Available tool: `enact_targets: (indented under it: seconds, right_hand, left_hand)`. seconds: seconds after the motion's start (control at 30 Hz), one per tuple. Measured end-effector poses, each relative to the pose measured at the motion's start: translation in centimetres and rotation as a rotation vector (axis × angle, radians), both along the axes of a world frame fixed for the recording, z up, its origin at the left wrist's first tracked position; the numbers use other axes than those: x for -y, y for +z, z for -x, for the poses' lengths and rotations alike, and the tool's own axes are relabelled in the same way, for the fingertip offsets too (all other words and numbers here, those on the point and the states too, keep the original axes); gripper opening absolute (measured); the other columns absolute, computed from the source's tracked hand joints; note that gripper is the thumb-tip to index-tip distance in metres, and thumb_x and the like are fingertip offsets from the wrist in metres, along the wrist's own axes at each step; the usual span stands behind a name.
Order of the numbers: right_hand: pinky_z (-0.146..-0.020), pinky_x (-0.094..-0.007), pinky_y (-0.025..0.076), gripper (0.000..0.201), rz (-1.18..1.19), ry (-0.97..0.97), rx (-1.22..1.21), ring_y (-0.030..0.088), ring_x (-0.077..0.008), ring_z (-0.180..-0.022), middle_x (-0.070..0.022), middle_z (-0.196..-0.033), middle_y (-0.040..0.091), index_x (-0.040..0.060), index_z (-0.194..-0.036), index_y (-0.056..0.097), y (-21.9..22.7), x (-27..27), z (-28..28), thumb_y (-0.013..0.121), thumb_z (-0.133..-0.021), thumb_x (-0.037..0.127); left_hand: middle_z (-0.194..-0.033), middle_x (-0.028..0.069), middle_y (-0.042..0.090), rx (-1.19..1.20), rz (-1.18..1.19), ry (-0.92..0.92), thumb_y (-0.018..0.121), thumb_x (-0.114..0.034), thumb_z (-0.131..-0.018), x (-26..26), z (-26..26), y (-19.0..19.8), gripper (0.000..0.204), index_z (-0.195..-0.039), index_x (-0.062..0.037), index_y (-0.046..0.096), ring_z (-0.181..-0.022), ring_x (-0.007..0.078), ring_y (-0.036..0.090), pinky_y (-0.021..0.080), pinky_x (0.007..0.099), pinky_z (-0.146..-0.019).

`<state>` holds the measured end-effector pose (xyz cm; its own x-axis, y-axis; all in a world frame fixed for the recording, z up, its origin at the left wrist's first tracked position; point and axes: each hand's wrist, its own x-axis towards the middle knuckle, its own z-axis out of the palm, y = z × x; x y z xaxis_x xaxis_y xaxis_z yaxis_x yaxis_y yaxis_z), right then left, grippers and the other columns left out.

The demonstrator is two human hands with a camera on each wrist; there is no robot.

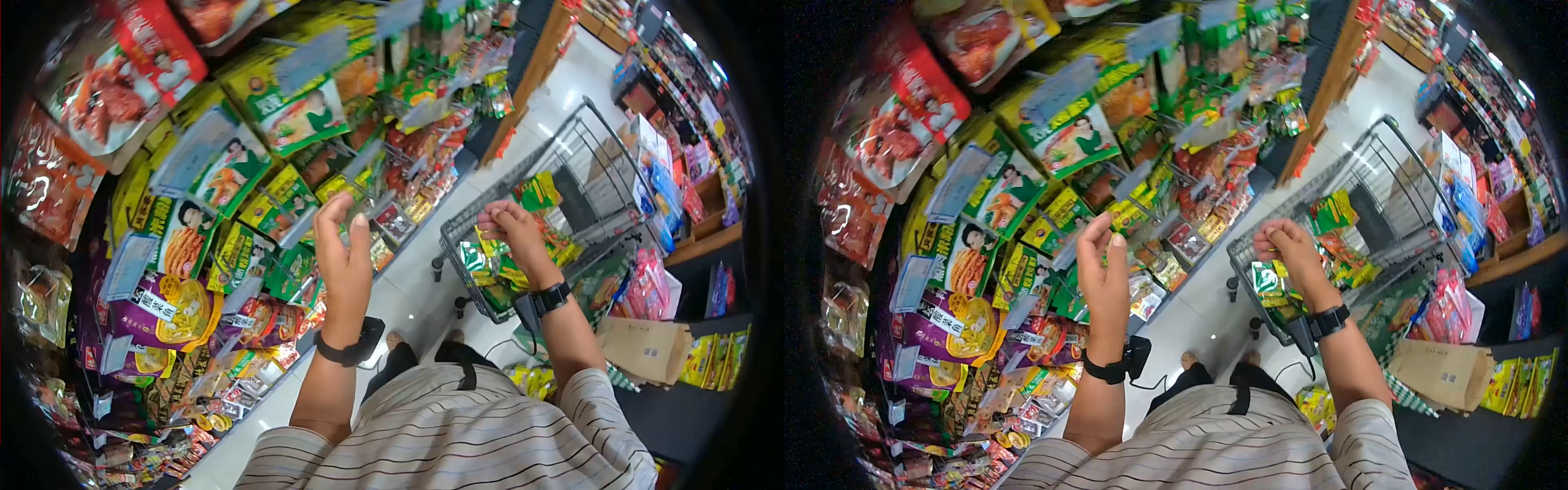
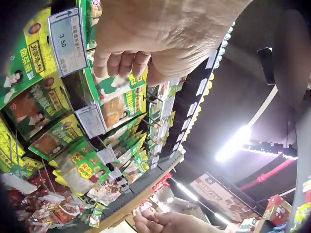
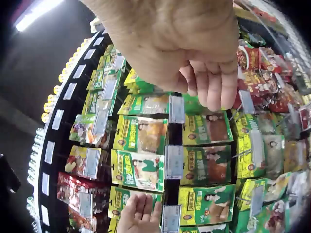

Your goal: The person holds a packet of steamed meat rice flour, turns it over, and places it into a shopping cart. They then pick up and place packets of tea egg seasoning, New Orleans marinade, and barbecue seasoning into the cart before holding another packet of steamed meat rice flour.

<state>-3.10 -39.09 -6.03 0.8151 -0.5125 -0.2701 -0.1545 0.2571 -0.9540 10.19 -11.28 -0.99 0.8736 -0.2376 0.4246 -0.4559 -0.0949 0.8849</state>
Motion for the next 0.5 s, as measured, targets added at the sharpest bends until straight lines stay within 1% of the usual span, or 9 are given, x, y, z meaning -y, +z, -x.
enact_targets:
  seconds: [0.03, 0.1, 0.13, 0.2, 0.23, 0.27, 0.3, 0.37, 0.5]
  right_hand:
    - [-0.079, -0.0316, 0.058, 0.019, -0.013, -0.026, -0.025, 0.069, -0.0179, -0.088, -0.0097, -0.100, 0.070, 0.0020, -0.112, 0.061, -1.1, 1.0, 1.0, 0.054, -0.101, 0.016]
    - [-0.077, -0.0308, 0.058, 0.017, -0.061, -0.023, 0.050, 0.068, -0.0158, -0.086, -0.0077, -0.099, 0.069, 0.0035, -0.107, 0.063, -4.5, 3.9, 3.0, 0.059, -0.099, 0.019]
    - [-0.078, -0.0297, 0.057, 0.017, -0.077, -0.072, 0.044, 0.067, -0.0146, -0.086, -0.0063, -0.097, 0.069, 0.0032, -0.104, 0.063, -4.0, 4.2, 3.7, 0.060, -0.099, 0.020]
    - [-0.077, -0.0278, 0.055, 0.019, 0.037, 0.002, 0.031, 0.066, -0.0132, -0.083, -0.0054, -0.094, 0.068, 0.0026, -0.105, 0.062, -3.8, 6.5, 5.6, 0.057, -0.099, 0.020]
    - [-0.077, -0.0278, 0.055, 0.020, -0.050, -0.073, 0.028, 0.066, -0.0131, -0.082, -0.0056, -0.095, 0.069, 0.0025, -0.106, 0.062, -4.5, 7.7, 6.2, 0.056, -0.100, 0.020]
    - [-0.076, -0.0281, 0.056, 0.020, -0.135, -0.063, 0.005, 0.066, -0.0134, -0.081, -0.0058, -0.097, 0.069, 0.0025, -0.107, 0.061, -4.9, 9.4, 7.0, 0.056, -0.100, 0.021]
    - [-0.075, -0.0283, 0.056, 0.021, -0.099, -0.097, -0.003, 0.067, -0.0138, -0.081, -0.0062, -0.099, 0.069, 0.0025, -0.106, 0.061, -5.1, 10.3, 7.7, 0.057, -0.099, 0.021]
    - [-0.074, -0.0290, 0.056, 0.021, -0.109, -0.131, -0.026, 0.067, -0.0142, -0.082, -0.0065, -0.100, 0.069, 0.0022, -0.107, 0.060, -6.4, 13.2, 9.0, 0.057, -0.099, 0.021]
    - [-0.075, -0.0302, 0.057, 0.027, -0.144, -0.074, -0.154, 0.068, -0.0166, -0.083, -0.0075, -0.098, 0.068, -0.0002, -0.111, 0.060, -10.0, 17.6, 12.0, 0.059, -0.097, 0.024]
  left_hand:
    - [-0.133, 0.0124, 0.055, -0.073, 0.014, -0.037, 0.055, -0.014, -0.100, 0.5, 1.0, -0.1, 0.031, -0.128, 0.0003, 0.052, -0.122, 0.0202, 0.052, 0.042, 0.0359, -0.104]
    - [-0.128, 0.0103, 0.057, -0.070, 0.036, -0.119, 0.055, -0.013, -0.100, 1.3, 2.3, -1.8, 0.029, -0.127, 0.0003, 0.053, -0.115, 0.0169, 0.055, 0.043, 0.0300, -0.099]
    - [-0.127, 0.0101, 0.058, -0.077, -0.001, -0.143, 0.054, -0.013, -0.101, 1.7, 3.0, -2.4, 0.029, -0.126, 0.0004, 0.053, -0.115, 0.0164, 0.055, 0.044, 0.0295, -0.099]
    - [-0.125, 0.0096, 0.059, -0.174, -0.069, -0.198, 0.054, -0.012, -0.101, 2.2, 5.2, -3.3, 0.027, -0.124, 0.0007, 0.055, -0.114, 0.0158, 0.055, 0.044, 0.0290, -0.098]
    - [-0.124, 0.0093, 0.060, -0.239, -0.086, -0.221, 0.054, -0.012, -0.102, 2.8, 6.0, -3.7, 0.026, -0.123, 0.0009, 0.056, -0.114, 0.0157, 0.056, 0.044, 0.0290, -0.099]
    - [-0.115, 0.0093, 0.064, -0.232, -0.114, -0.193, 0.057, -0.010, -0.099, 3.3, 7.0, -4.5, 0.022, -0.118, 0.0011, 0.060, -0.106, 0.0173, 0.059, 0.046, 0.0311, -0.095]
    - [-0.114, 0.0089, 0.064, -0.228, -0.144, -0.206, 0.056, -0.009, -0.100, 3.6, 7.8, -5.4, 0.021, -0.117, 0.0010, 0.060, -0.105, 0.0165, 0.060, 0.046, 0.0306, -0.094]
    - [-0.112, 0.0088, 0.064, -0.367, -0.126, -0.222, 0.056, -0.010, -0.101, 4.4, 9.7, -6.7, 0.019, -0.115, 0.0010, 0.061, -0.105, 0.0155, 0.059, 0.046, 0.0301, -0.095]
    - [-0.110, 0.0086, 0.065, -0.506, -0.277, -0.202, 0.055, -0.013, -0.102, 6.2, 12.5, -9.2, 0.019, -0.112, 0.0010, 0.061, -0.105, 0.0145, 0.059, 0.045, 0.0292, -0.096]
